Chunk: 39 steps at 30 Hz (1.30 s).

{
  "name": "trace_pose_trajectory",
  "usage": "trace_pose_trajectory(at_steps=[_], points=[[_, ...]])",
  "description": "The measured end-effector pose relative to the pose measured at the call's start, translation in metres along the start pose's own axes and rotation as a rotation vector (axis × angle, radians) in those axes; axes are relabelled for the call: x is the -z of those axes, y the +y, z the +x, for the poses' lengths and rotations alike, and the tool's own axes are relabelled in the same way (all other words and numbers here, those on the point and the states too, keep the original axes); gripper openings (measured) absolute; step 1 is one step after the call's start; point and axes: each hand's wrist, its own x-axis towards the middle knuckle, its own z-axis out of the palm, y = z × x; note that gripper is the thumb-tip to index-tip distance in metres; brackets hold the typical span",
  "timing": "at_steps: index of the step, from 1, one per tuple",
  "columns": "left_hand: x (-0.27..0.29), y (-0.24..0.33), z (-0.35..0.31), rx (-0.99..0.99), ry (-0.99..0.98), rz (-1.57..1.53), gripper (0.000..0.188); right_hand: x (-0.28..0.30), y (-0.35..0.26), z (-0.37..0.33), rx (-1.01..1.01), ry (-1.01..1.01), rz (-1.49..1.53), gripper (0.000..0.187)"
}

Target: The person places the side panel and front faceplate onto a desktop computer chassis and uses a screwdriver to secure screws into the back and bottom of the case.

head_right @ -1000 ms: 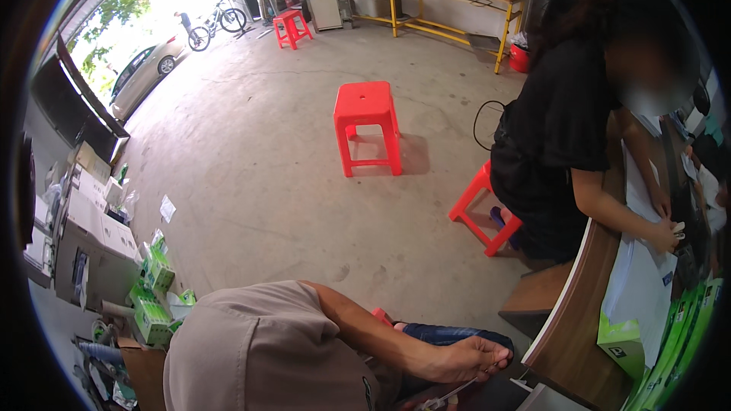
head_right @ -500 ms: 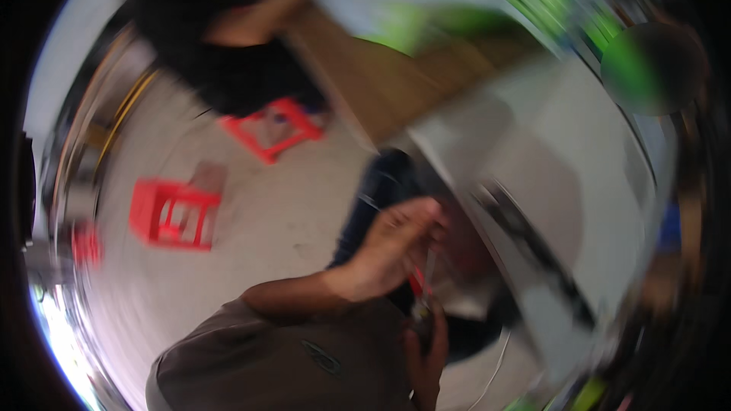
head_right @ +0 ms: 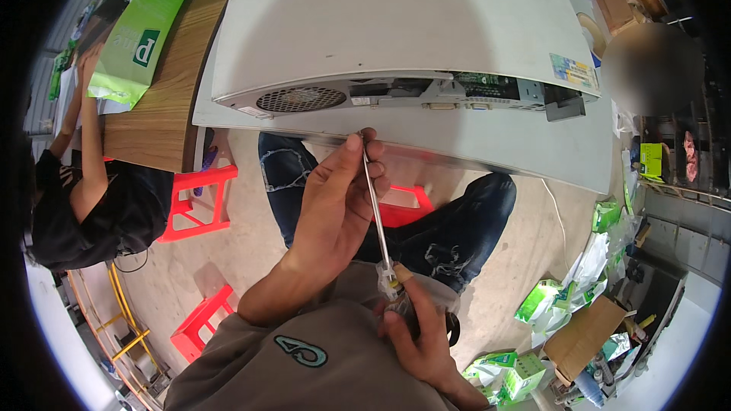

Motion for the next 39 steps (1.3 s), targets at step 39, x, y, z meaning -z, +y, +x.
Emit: trace_pose_trajectory(at_steps=[39], points=[[0.01,0.015,0.004,0.155,-0.094,0.227,0.039,-0.008,-0.009,0.033,-0.025,-0.045,0.255,0.057]])
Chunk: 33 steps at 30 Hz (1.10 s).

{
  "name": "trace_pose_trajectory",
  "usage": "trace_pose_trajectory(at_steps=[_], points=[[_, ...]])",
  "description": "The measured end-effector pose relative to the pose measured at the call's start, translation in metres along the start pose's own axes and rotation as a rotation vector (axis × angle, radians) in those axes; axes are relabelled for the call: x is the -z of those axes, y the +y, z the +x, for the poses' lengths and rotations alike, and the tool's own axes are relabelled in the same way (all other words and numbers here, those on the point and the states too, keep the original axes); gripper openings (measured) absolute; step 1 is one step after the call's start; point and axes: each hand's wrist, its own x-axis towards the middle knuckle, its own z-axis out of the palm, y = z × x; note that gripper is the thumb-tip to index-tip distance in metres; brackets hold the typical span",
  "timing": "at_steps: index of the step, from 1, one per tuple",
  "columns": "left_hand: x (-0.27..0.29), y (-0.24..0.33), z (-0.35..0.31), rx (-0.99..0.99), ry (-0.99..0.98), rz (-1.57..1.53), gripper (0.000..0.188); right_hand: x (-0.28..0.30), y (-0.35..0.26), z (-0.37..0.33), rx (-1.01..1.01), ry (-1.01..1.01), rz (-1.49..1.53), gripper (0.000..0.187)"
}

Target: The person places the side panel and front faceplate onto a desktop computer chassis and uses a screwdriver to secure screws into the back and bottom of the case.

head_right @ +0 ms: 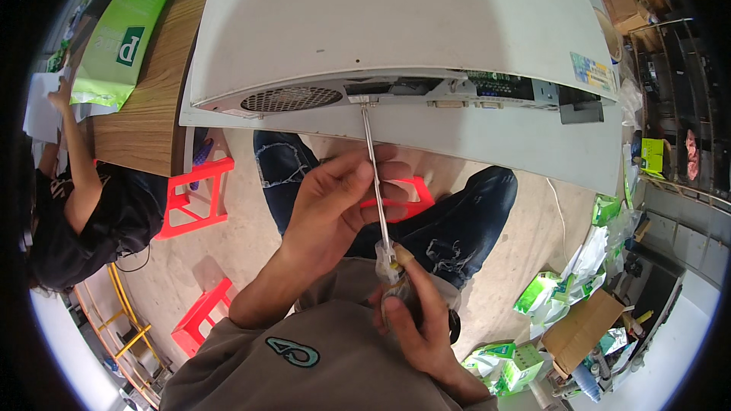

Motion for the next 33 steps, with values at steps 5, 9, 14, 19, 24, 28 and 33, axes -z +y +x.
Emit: trace_pose_trajectory(at_steps=[5,9,14,19,24,28,33], points=[[0.015,0.004,0.0,0.077,-0.146,0.032,0.036,-0.006,-0.001,0.004,-0.131,-0.074,0.406,0.062],[0.021,0.004,0.005,0.092,-0.104,0.061,0.031,-0.004,0.006,0.007,-0.069,-0.058,0.315,0.061],[0.015,0.007,0.008,0.077,-0.029,0.159,0.034,-0.007,0.011,0.007,0.01,0.041,-0.176,0.061],[0.013,0.022,0.005,0.163,-0.161,0.108,0.034,0.002,0.016,0.013,-0.177,-0.269,0.777,0.066],[0.032,0.008,0.011,0.056,-0.158,0.216,0.034,0.001,0.012,0.014,-0.097,-0.211,0.574,0.065],[0.026,0.008,0.012,-0.035,-0.088,0.393,0.033,-0.013,0.008,0.01,-0.041,-0.04,0.036,0.06],[0.01,0.027,0.005,0.219,-0.164,0.062,0.028,0.002,0.012,0.021,-0.106,-0.242,0.494,0.057]])
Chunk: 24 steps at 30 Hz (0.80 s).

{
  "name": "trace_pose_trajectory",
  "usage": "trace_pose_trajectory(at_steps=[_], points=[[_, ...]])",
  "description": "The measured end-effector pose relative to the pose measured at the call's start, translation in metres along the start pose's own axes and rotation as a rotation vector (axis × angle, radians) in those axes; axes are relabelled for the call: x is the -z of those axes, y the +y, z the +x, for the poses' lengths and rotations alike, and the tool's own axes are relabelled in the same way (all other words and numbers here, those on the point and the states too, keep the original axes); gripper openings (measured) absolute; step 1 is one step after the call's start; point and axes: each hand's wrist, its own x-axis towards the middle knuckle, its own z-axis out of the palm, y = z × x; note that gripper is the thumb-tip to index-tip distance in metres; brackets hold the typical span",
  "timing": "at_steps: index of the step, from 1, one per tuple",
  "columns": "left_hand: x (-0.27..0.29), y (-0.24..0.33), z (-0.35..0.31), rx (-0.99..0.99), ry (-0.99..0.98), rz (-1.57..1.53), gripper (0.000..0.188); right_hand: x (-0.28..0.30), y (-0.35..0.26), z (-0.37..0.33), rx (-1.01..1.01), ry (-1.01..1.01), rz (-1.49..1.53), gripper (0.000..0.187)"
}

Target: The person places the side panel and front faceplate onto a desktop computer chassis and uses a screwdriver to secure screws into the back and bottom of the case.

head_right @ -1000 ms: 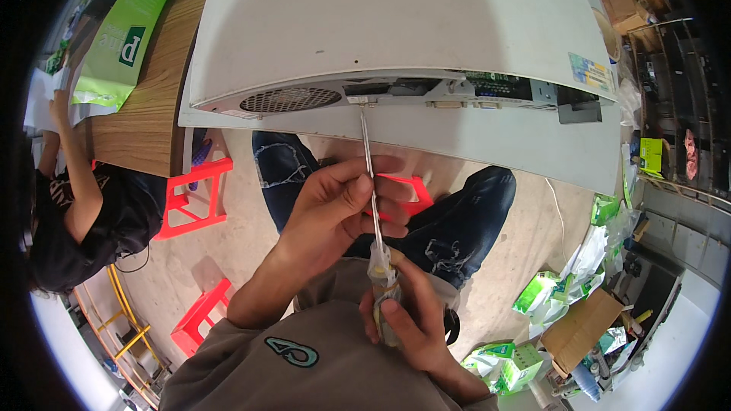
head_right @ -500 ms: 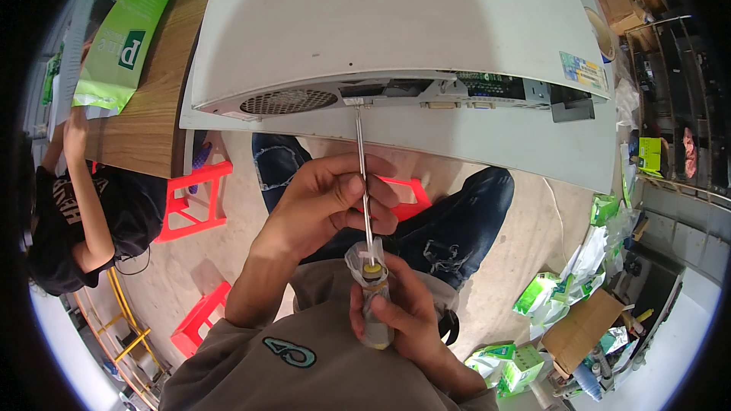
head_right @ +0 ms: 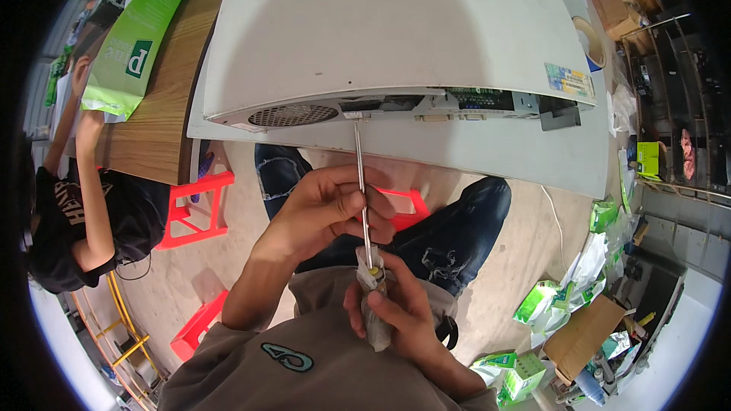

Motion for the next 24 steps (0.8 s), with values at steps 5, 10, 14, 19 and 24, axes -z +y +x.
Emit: trace_pose_trajectory(at_steps=[5,10,14,19,24], points=[[0.018,-0.009,0.002,-0.064,-0.01,0.212,0.037,-0.017,-0.001,-0.002,0.068,0.108,-0.036,0.06],[-0.002,-0.011,0.003,-0.176,0.116,0.09,0.036,-0.021,0.002,-0.003,0.075,0.149,-0.361,0.06],[0.0,0.006,-0.004,-0.06,0.022,0.08,0.035,-0.015,-0.008,0.003,-0.067,0.025,-0.06,0.061],[0.03,-0.008,0.004,-0.128,0.057,0.398,0.038,-0.022,-0.003,-0.001,0.047,0.071,-0.063,0.061],[-0.008,0.006,-0.005,-0.128,0.073,0.155,0.024,-0.026,-0.008,0.0,0.018,0.173,-0.324,0.061]])
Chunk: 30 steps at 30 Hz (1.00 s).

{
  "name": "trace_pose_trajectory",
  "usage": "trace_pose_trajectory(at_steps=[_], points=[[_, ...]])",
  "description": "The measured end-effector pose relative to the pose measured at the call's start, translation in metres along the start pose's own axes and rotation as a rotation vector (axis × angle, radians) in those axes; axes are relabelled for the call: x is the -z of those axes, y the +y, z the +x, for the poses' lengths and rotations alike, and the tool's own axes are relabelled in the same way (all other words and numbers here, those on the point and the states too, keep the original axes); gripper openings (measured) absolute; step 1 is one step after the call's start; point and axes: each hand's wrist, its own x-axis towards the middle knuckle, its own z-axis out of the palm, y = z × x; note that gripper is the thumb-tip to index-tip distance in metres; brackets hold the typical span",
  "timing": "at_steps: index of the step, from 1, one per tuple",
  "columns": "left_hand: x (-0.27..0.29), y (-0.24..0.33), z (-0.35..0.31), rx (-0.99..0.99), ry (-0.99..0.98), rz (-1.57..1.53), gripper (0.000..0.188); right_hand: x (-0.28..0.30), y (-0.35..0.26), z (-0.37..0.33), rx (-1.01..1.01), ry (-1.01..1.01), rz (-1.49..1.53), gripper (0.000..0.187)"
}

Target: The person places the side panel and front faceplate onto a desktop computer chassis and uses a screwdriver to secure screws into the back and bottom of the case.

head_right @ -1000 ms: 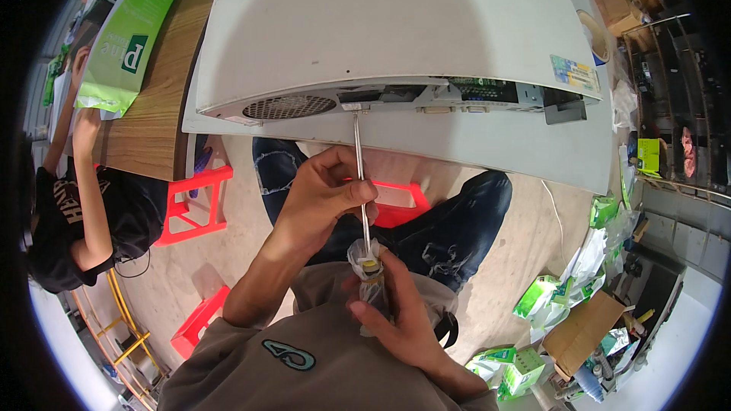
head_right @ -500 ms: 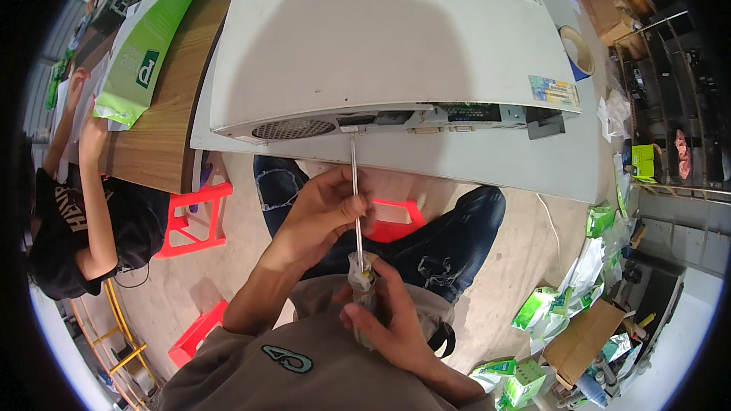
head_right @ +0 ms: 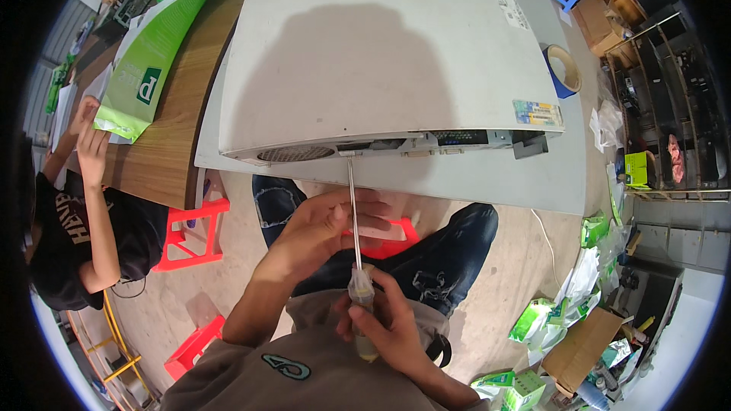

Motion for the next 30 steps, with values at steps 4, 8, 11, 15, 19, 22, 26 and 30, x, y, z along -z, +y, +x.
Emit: trace_pose_trajectory(at_steps=[4,8,11,15,19,22,26,30], points=[[0.021,-0.007,0.002,0.105,-0.15,-0.015,0.037,0.004,-0.006,0.004,-0.065,-0.077,0.302,0.06],[0.028,-0.015,0.008,0.043,-0.105,0.168,0.042,0.001,-0.005,0.001,0.027,-0.076,0.287,0.058],[0.012,-0.015,0.006,-0.066,-0.032,0.171,0.033,0.0,-0.008,-0.002,0.021,-0.039,0.029,0.059],[0.006,-0.004,0.003,0.09,-0.114,-0.105,0.032,0.006,-0.013,0.0,-0.066,-0.043,0.141,0.06],[0.019,-0.013,0.007,0.049,-0.113,0.105,0.046,0.003,-0.01,-0.001,-0.033,-0.077,0.278,0.06],[0.018,-0.022,0.008,-0.06,0.011,0.221,0.047,0.002,-0.004,-0.004,0.031,-0.065,0.151,0.057],[-0.001,-0.011,0.007,-0.036,0.044,-0.098,0.039,0.006,-0.008,-0.004,-0.062,-0.004,0.113,0.055],[0.017,-0.013,0.007,-0.01,-0.066,-0.019,0.042,0.011,-0.008,-0.001,-0.065,-0.156,0.398,0.057]])
